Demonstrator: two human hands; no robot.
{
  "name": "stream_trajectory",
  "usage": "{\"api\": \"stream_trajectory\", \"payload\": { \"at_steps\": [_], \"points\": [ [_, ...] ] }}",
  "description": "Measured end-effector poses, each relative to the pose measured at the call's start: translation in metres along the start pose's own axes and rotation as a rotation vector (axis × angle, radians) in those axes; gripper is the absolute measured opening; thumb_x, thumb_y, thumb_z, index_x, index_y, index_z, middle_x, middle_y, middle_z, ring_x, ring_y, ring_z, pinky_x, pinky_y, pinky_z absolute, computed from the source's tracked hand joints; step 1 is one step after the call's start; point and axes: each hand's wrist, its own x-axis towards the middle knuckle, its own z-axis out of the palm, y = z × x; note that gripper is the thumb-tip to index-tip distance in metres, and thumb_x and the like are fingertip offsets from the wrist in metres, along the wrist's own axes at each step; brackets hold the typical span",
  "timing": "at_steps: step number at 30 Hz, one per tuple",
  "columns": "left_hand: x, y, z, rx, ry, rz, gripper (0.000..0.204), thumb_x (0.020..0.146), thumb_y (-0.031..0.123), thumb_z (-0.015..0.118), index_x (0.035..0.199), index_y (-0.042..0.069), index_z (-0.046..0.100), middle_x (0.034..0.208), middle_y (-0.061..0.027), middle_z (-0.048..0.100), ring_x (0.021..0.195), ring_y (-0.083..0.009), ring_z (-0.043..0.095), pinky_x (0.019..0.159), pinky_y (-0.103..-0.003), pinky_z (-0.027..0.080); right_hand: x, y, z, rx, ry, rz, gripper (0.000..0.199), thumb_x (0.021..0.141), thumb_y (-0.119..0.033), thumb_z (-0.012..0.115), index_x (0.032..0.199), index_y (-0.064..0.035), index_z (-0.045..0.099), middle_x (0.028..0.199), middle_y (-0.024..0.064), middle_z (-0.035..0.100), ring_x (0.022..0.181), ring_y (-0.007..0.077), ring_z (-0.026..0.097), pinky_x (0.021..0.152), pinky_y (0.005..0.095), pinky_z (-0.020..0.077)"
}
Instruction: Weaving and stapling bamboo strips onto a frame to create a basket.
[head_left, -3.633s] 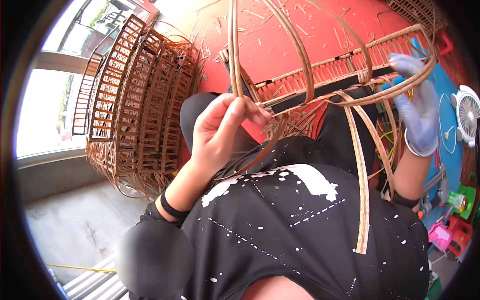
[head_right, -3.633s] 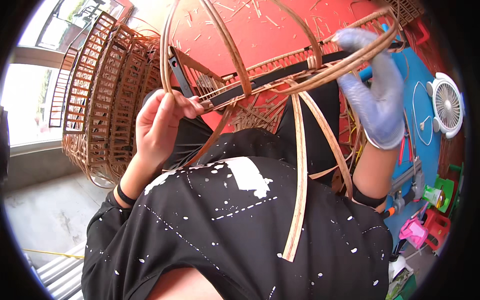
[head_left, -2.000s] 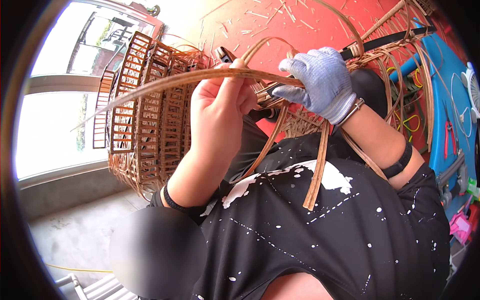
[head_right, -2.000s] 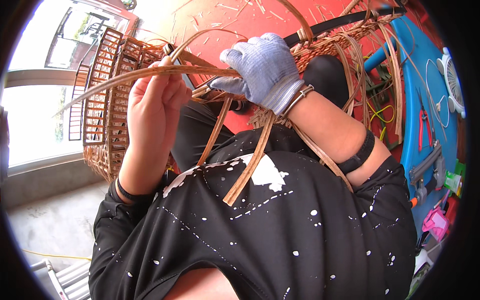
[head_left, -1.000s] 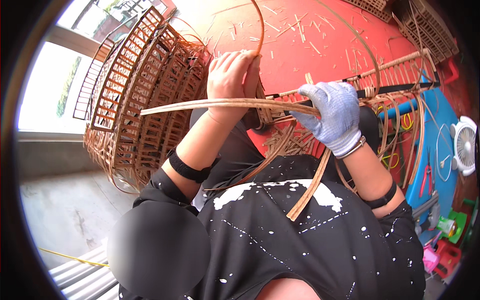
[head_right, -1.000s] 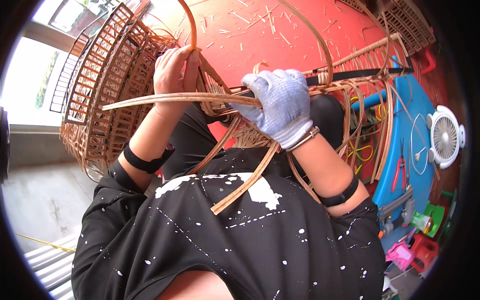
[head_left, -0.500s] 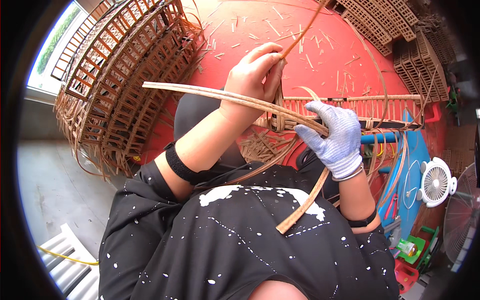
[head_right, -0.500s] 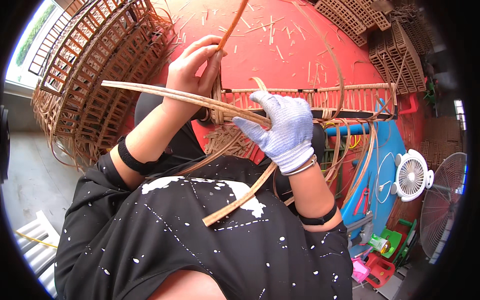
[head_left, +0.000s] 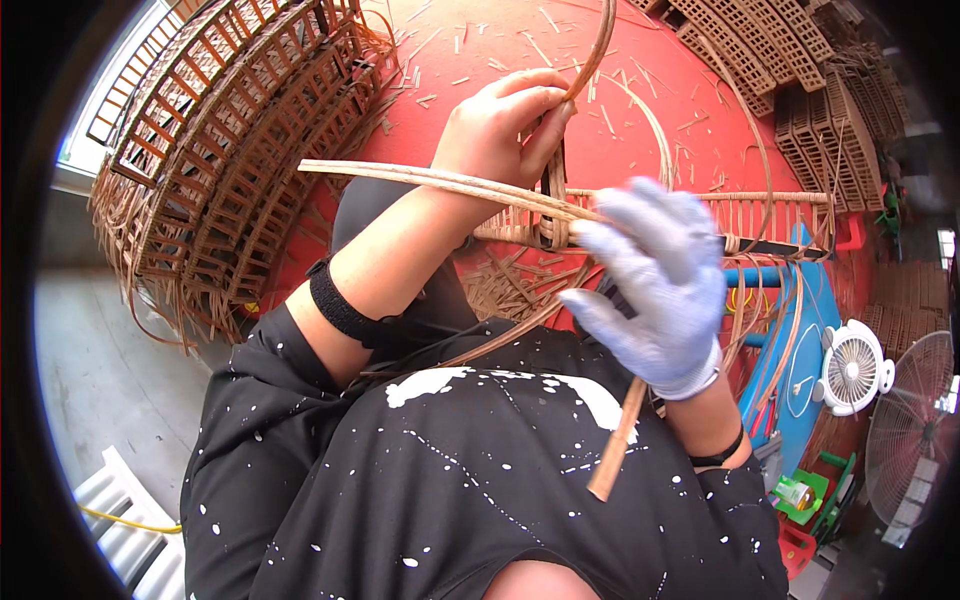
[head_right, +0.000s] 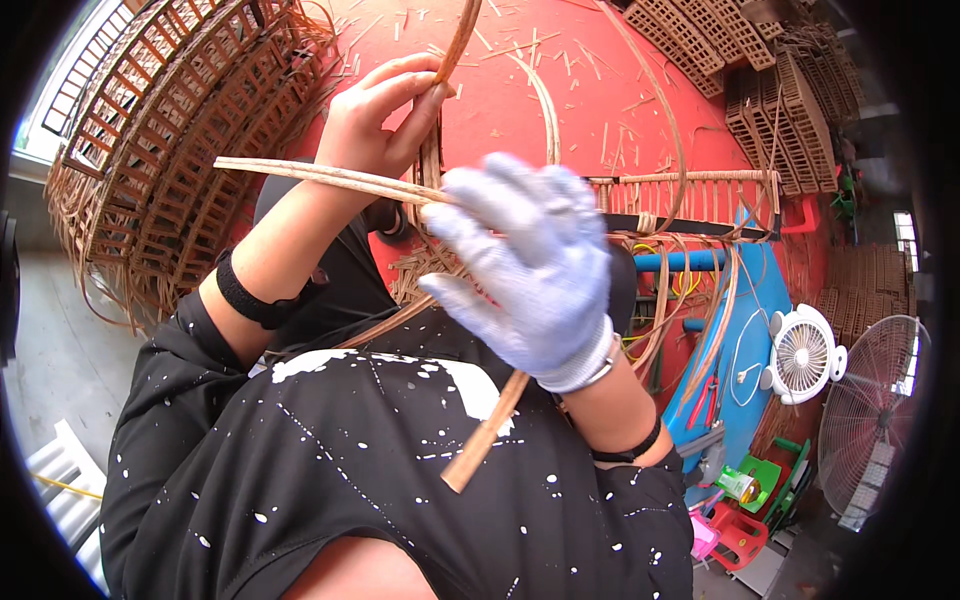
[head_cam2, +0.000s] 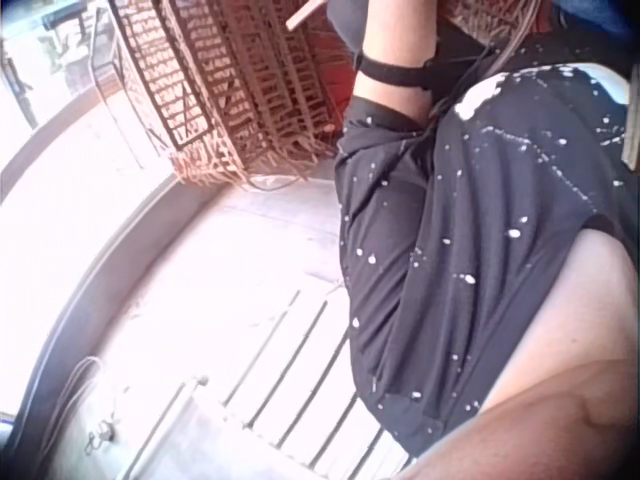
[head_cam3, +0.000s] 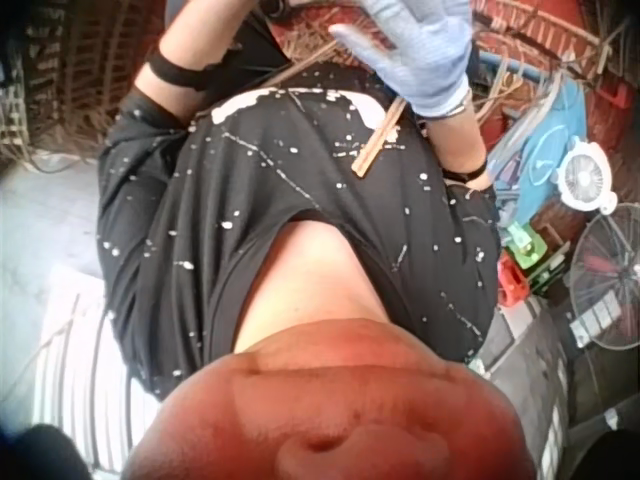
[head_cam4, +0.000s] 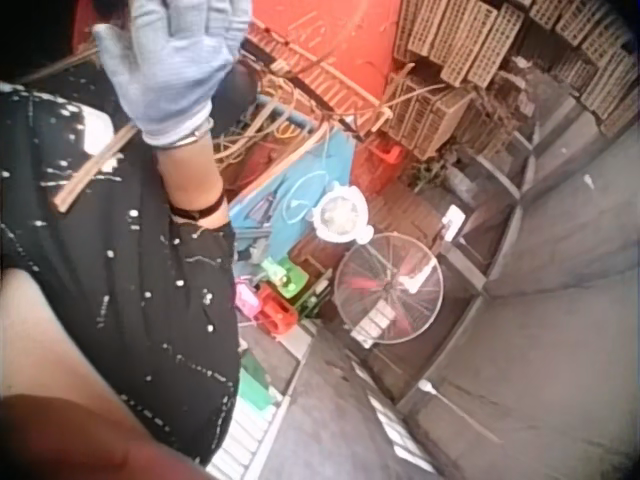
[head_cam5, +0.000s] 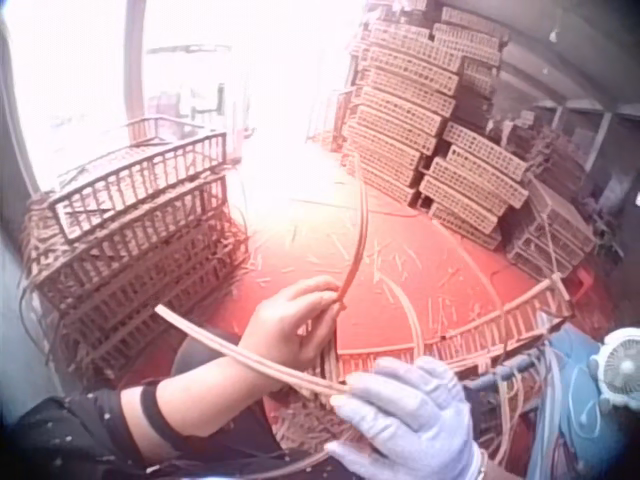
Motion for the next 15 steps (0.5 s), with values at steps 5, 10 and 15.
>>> {"api": "stream_trajectory", "payload": {
  "at_steps": [5,10,15],
  "points": [
    [0.002,-0.001,0.003,-0.022,0.037,0.057,0.011,0.087,0.009,0.07,0.095,0.001,0.069,0.1,-0.0127,0.07,0.08,-0.0281,0.07,0.071,-0.034,0.057,-0.016,-0.003,0.028,0.075,-0.052,-0.023,0.036,0.079,-0.024,0.077,0.112,-0.0108,0.071,0.115,0.0054,0.069,0.114,0.0269,0.062,0.1,0.045,0.0438],
    [0.004,0.003,0.005,-0.011,0.022,0.017,0.013,0.087,0.005,0.068,0.099,0.0,0.069,0.106,-0.0147,0.07,0.091,-0.0294,0.07,0.08,-0.035,0.055,-0.033,-0.004,0.033,0.08,-0.048,0.033,0.035,0.079,-0.025,0.074,0.112,-0.0135,0.071,0.107,0.003,0.071,0.121,0.0261,0.06,0.108,0.0468,0.0394],
    [-0.003,-0.004,0.004,-0.052,-0.041,-0.113,0.018,0.093,0.004,0.063,0.108,-0.002,0.07,0.115,-0.0144,0.069,0.11,-0.0228,0.065,0.095,-0.033,0.049,-0.047,0.003,0.027,0.259,0.097,-0.076,0.027,0.084,-0.025,0.07,0.105,-0.0093,0.069,0.111,0.0059,0.067,0.118,0.0263,0.06,0.103,0.0475,0.0425]
  ]
}}
